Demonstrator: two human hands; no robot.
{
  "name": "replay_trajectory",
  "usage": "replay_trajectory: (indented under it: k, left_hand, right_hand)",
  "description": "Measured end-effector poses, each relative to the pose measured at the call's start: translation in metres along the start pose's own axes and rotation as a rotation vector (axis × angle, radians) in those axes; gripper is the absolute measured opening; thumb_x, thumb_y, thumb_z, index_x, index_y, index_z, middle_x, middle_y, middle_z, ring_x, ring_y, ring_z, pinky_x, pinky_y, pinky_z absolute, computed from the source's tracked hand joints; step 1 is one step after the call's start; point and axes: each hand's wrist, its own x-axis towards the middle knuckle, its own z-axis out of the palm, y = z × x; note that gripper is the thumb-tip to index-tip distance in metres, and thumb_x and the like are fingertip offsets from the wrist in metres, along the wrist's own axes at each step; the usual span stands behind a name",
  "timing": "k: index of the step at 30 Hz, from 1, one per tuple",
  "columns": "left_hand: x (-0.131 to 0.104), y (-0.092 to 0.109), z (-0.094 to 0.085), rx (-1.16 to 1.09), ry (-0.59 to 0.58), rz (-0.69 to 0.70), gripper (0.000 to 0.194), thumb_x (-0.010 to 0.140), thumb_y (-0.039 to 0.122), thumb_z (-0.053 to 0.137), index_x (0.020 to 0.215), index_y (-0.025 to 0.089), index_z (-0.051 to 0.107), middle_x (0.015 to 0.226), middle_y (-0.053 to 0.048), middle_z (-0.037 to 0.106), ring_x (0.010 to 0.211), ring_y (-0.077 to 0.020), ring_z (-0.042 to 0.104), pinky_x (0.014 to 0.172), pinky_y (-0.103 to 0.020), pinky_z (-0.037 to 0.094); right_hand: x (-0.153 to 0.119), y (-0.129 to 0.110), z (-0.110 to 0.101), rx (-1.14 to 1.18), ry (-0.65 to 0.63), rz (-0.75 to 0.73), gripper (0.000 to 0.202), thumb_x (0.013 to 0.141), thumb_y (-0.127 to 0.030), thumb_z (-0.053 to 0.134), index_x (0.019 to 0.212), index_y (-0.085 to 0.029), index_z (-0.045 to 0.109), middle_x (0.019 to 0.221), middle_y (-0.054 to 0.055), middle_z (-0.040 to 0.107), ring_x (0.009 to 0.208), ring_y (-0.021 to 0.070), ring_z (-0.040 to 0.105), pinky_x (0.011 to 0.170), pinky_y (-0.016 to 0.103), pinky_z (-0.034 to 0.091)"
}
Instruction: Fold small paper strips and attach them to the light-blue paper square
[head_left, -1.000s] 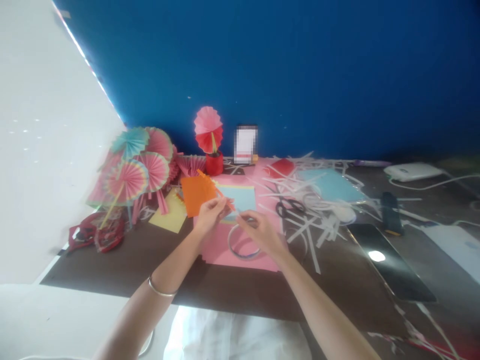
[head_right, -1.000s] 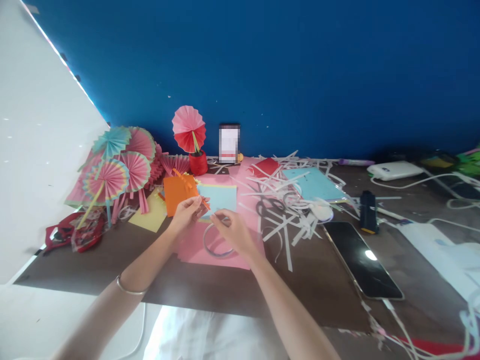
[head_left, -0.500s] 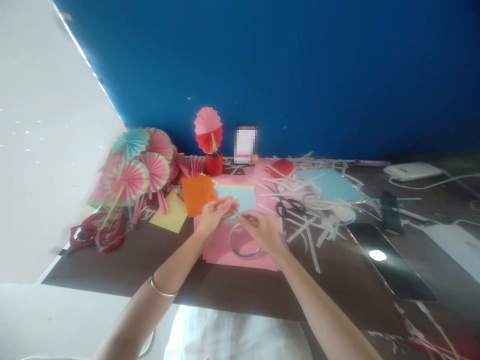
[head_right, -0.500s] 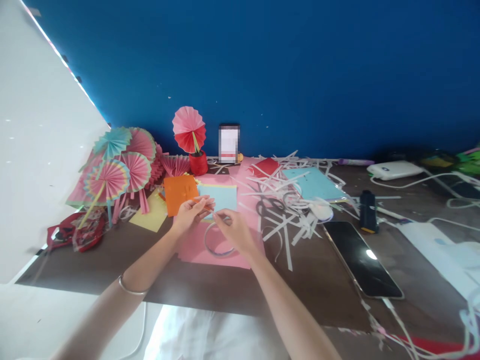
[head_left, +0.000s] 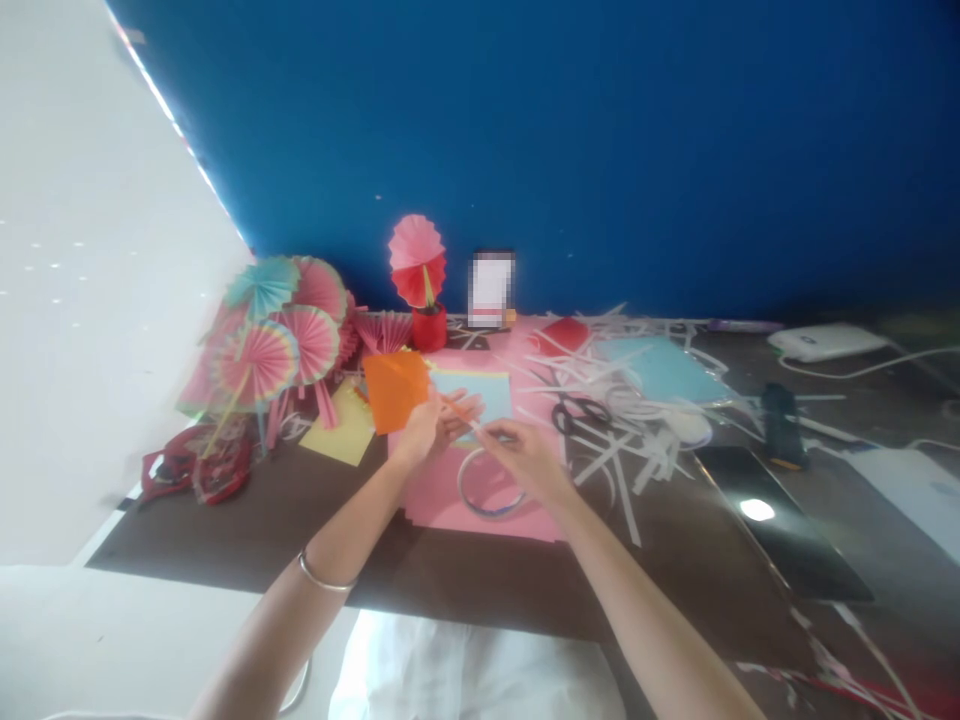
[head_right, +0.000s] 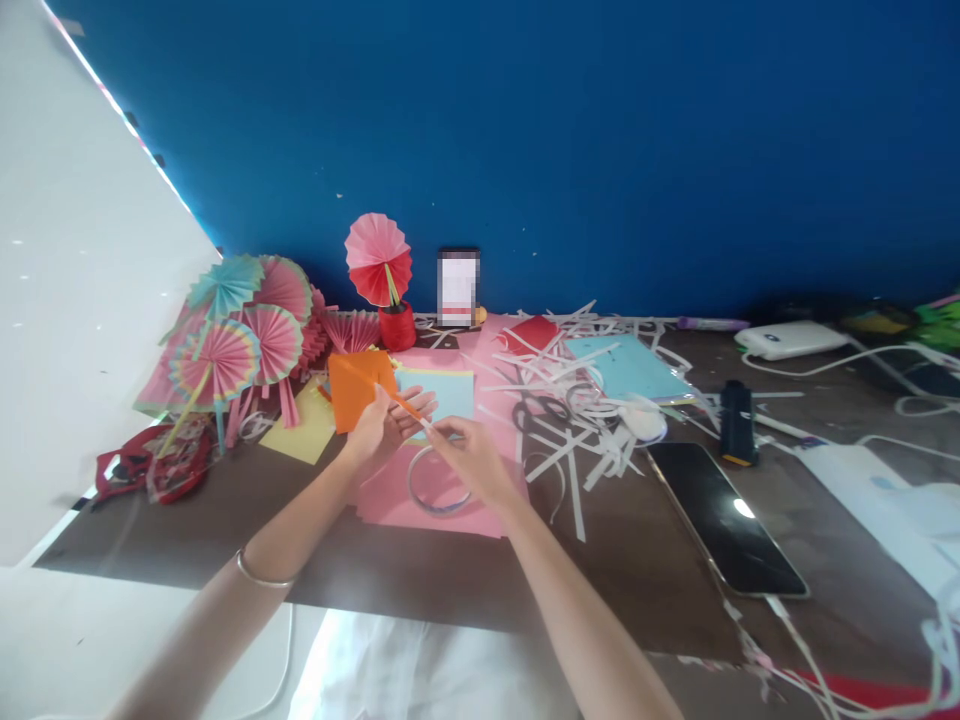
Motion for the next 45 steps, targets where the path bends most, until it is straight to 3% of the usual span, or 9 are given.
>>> replay_trajectory:
  k: [7, 10, 15, 21, 25, 30, 36, 40, 45]
  left_hand:
    - [-0.001, -0.011, -0.007, 0.270, -0.086, 0.004, 0.033, 0.065, 0.036, 0.073, 0.086, 0.011, 0.068, 0.099, -0.014, 0.068, 0.095, -0.0263, 0.063, 0.089, -0.040, 0.046]
    - [-0.001, -0.015, -0.010, 0.389, -0.072, 0.060, 0.032, 0.068, 0.037, 0.070, 0.088, 0.013, 0.069, 0.092, -0.011, 0.070, 0.090, -0.0235, 0.065, 0.086, -0.038, 0.048]
    - [-0.005, -0.017, -0.007, 0.559, -0.061, 0.161, 0.026, 0.069, 0.039, 0.067, 0.077, 0.015, 0.071, 0.091, -0.008, 0.071, 0.091, -0.0233, 0.064, 0.080, -0.032, 0.051]
    - [-0.007, -0.017, -0.004, 0.527, -0.034, 0.180, 0.027, 0.069, 0.038, 0.067, 0.079, 0.014, 0.071, 0.081, -0.007, 0.071, 0.079, -0.0215, 0.067, 0.077, -0.034, 0.053]
    - [-0.009, -0.014, -0.004, 0.599, 0.021, 0.209, 0.027, 0.065, 0.038, 0.070, 0.075, 0.013, 0.072, 0.072, -0.007, 0.071, 0.073, -0.0219, 0.068, 0.072, -0.034, 0.054]
    - [-0.011, -0.011, -0.001, 0.685, 0.053, 0.247, 0.027, 0.063, 0.036, 0.072, 0.077, 0.013, 0.072, 0.077, -0.009, 0.071, 0.075, -0.0226, 0.067, 0.070, -0.032, 0.054]
    - [-0.010, -0.015, -0.002, 0.793, 0.143, 0.332, 0.016, 0.063, 0.030, 0.071, 0.072, 0.017, 0.072, 0.075, -0.007, 0.071, 0.073, -0.0223, 0.066, 0.067, -0.031, 0.051]
    - [-0.011, -0.018, -0.006, 0.828, 0.123, 0.431, 0.014, 0.063, 0.029, 0.072, 0.073, 0.020, 0.073, 0.073, -0.005, 0.071, 0.072, -0.0214, 0.066, 0.071, -0.030, 0.050]
    - [-0.013, -0.019, 0.000, 0.693, 0.215, 0.304, 0.032, 0.060, 0.028, 0.074, 0.091, 0.018, 0.071, 0.069, -0.004, 0.071, 0.068, -0.0190, 0.065, 0.067, -0.029, 0.050]
  right_hand:
    - [0.001, 0.002, -0.002, 0.081, -0.016, 0.011, 0.022, 0.072, -0.039, 0.060, 0.073, -0.018, 0.065, 0.077, 0.002, 0.068, 0.065, 0.0171, 0.064, 0.058, 0.027, 0.053]
    - [-0.002, 0.000, -0.003, 0.064, -0.012, 0.028, 0.020, 0.070, -0.037, 0.061, 0.068, -0.018, 0.062, 0.073, 0.001, 0.066, 0.056, 0.0150, 0.062, 0.051, 0.025, 0.051]
    - [-0.006, -0.003, -0.002, 0.003, 0.090, -0.056, 0.022, 0.071, -0.038, 0.061, 0.082, -0.018, 0.064, 0.082, 0.003, 0.067, 0.055, 0.0133, 0.062, 0.047, 0.023, 0.050]
    - [-0.004, 0.004, 0.000, -0.111, 0.286, -0.204, 0.014, 0.073, -0.032, 0.061, 0.073, -0.019, 0.067, 0.072, 0.003, 0.068, 0.066, 0.0163, 0.064, 0.059, 0.026, 0.053]
    - [-0.001, 0.009, -0.001, -0.191, 0.288, -0.283, 0.013, 0.074, -0.029, 0.060, 0.075, -0.020, 0.069, 0.075, 0.004, 0.069, 0.069, 0.0165, 0.064, 0.062, 0.026, 0.053]
    - [0.000, 0.013, -0.004, -0.319, 0.262, -0.344, 0.014, 0.076, -0.029, 0.058, 0.079, -0.021, 0.070, 0.077, 0.003, 0.069, 0.067, 0.0153, 0.063, 0.060, 0.025, 0.051]
    - [0.000, 0.016, -0.004, -0.500, 0.250, -0.306, 0.018, 0.079, -0.033, 0.054, 0.082, -0.023, 0.069, 0.079, 0.002, 0.069, 0.066, 0.0153, 0.062, 0.060, 0.025, 0.047]
    - [-0.001, 0.013, -0.004, -0.680, 0.251, -0.317, 0.020, 0.081, -0.031, 0.051, 0.085, -0.024, 0.069, 0.081, 0.002, 0.069, 0.066, 0.0155, 0.062, 0.061, 0.026, 0.043]
    - [-0.005, 0.006, -0.001, -0.854, 0.295, -0.398, 0.021, 0.084, -0.029, 0.048, 0.076, -0.023, 0.067, 0.074, 0.001, 0.066, 0.062, 0.0137, 0.058, 0.058, 0.025, 0.035]
